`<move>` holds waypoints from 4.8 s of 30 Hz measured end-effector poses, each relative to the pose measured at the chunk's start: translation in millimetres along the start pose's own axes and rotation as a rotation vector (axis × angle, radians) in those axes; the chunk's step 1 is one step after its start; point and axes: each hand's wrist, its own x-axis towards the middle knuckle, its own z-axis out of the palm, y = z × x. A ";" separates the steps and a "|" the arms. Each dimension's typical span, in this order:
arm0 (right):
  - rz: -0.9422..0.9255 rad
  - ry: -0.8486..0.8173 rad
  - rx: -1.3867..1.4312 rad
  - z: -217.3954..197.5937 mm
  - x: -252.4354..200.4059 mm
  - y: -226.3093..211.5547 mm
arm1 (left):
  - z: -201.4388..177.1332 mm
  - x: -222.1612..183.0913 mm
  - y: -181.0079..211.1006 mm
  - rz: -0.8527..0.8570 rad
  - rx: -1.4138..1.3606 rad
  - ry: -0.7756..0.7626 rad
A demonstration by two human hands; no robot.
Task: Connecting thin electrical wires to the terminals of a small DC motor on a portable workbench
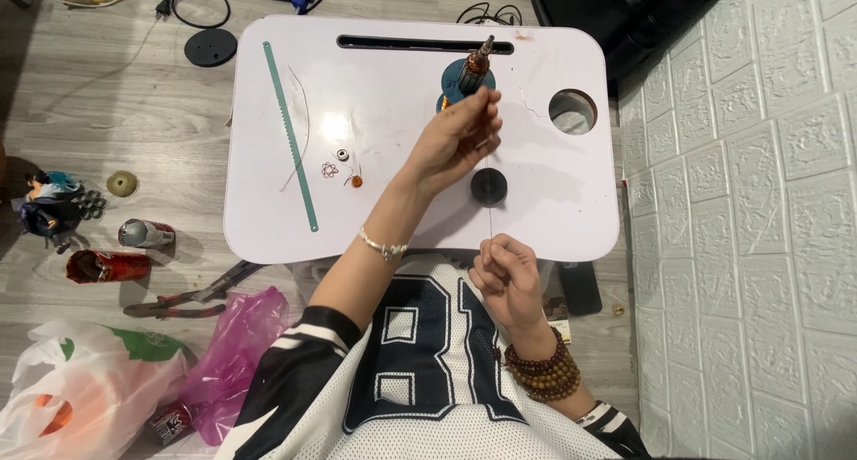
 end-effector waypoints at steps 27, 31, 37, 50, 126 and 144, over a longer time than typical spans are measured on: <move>-0.089 0.024 -0.129 7.0 -4.2 3.4 | 16.0 -28.6 -13.7 0.203 0.145 0.052; -0.098 0.037 -0.125 7.9 -3.8 -0.1 | 17.4 -40.7 -19.3 0.210 0.163 0.057; -0.088 0.035 -0.126 9.1 -3.4 0.1 | 16.2 -59.2 -28.0 0.194 0.233 0.078; -0.060 0.042 -0.181 13.3 -8.2 -6.9 | 20.4 -93.5 -42.4 0.261 0.412 0.068; -0.885 0.182 -1.675 100.2 176.5 -72.8 | 11.9 -134.8 -32.0 0.170 0.710 -0.061; -1.002 0.283 -1.841 93.1 183.7 -64.6 | 14.1 -122.0 -4.2 0.185 0.987 -0.035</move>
